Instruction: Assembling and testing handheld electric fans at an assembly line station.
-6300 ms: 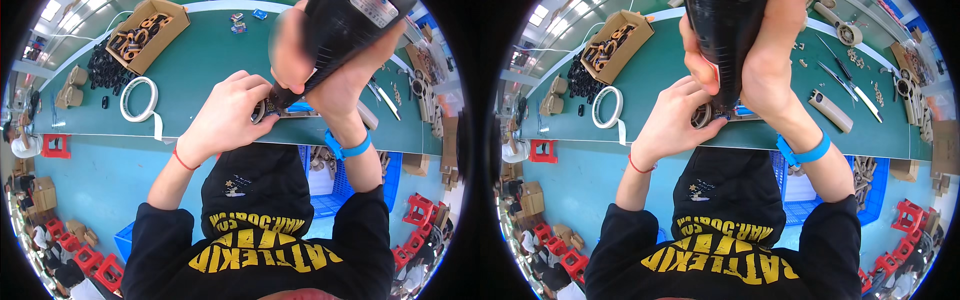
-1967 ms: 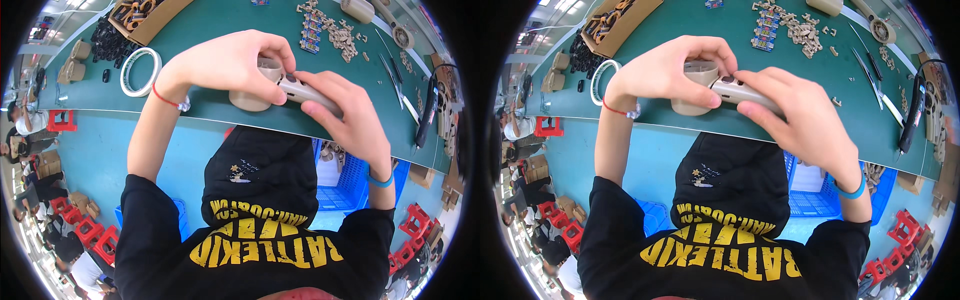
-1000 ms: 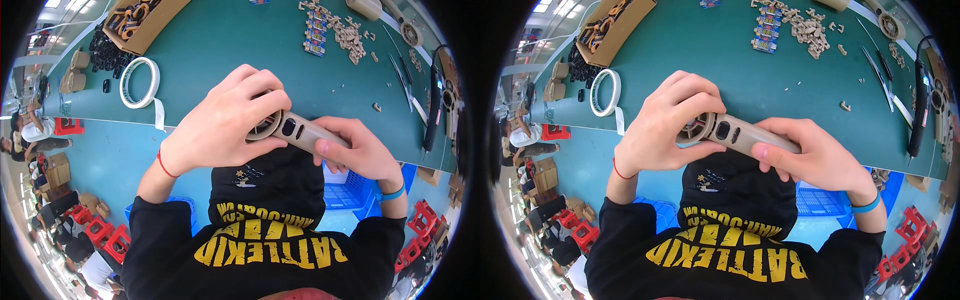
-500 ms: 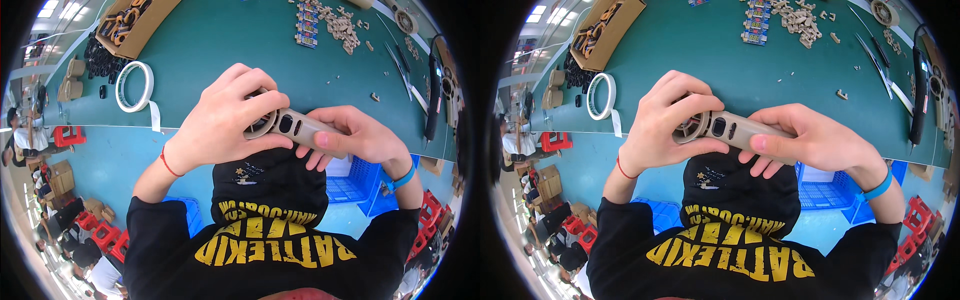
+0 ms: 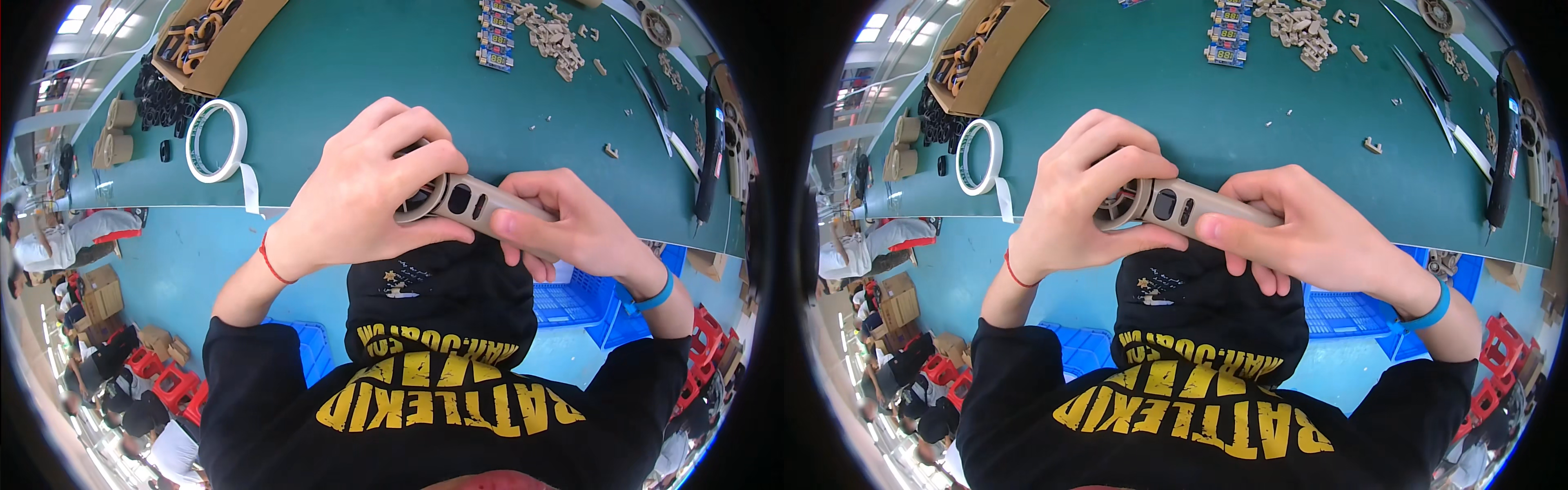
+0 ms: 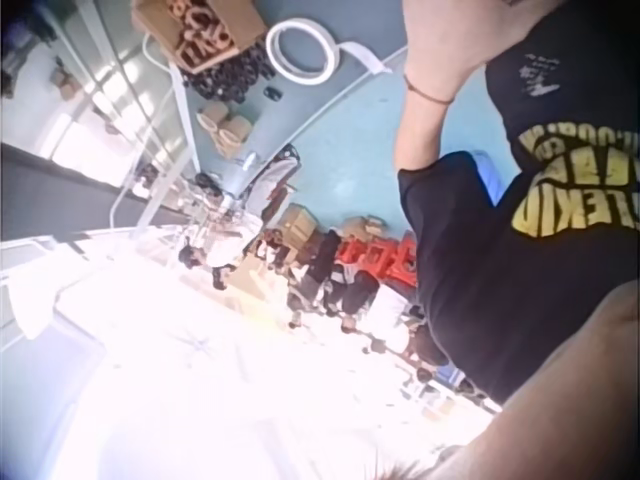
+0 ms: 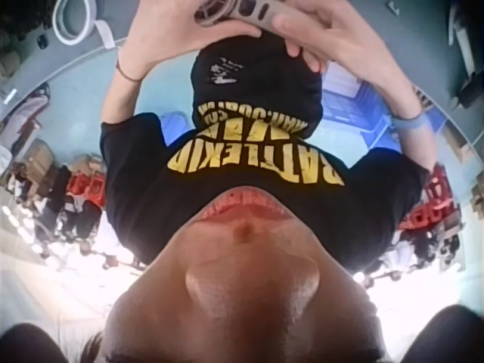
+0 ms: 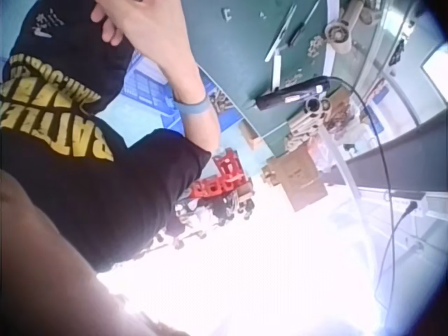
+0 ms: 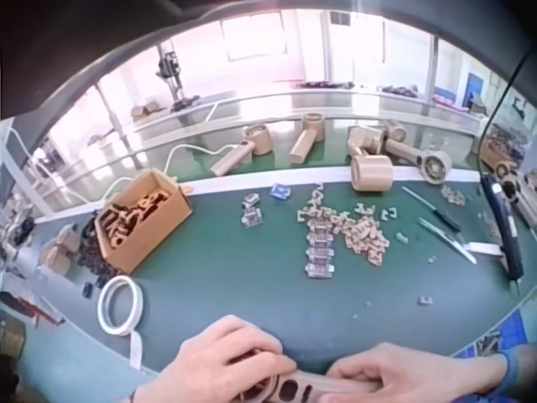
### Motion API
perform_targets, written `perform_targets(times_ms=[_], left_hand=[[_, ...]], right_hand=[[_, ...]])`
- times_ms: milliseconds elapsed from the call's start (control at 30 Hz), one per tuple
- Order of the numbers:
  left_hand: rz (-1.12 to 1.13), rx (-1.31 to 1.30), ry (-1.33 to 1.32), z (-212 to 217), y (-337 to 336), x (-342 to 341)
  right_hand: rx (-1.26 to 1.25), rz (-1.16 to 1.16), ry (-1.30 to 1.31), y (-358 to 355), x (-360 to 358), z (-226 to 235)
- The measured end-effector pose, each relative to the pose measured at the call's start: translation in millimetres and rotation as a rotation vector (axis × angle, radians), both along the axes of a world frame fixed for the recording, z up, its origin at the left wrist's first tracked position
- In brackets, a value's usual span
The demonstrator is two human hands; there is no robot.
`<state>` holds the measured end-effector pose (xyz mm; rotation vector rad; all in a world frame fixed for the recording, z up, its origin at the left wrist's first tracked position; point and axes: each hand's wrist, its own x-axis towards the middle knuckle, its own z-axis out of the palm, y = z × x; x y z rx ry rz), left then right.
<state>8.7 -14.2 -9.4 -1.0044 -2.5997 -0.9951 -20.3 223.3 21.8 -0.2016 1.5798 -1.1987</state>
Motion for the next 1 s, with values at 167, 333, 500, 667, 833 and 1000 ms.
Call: perform_targets(times_ms=[167,333,500,667,833,1000], left_hand=[[-0.002,-0.013,0.036,-0.6,0.4,-0.5],[-0.012,-0.015,0.039,-3.0,0.1,0.4],[-0.017,-0.035,-0.002,-1.0,0.2,0.6],[0.034,0.021,-0.002,-5.5,0.1,5.3],[0.260,0.213,-0.026,-5.3,2.9,19.3],[0.315,0.549,-0.173,-29.0,15.7,32.2]], right_hand=[[-0.044,0.029,-0.041,2.7,-3.6,-3.3],[-0.162,0.046,-0.077,6.4,-4.4,-9.7],[-0.145,0.046,-0.107,4.5,-7.0,-7.8],[-0.094,0.053,-0.047,6.5,-4.2,-4.8],[-0.069,-0.032,0.688,6.0,25.2,-15.7],[-0.011,0.000,1.150,0.5,35.0,-22.0]])
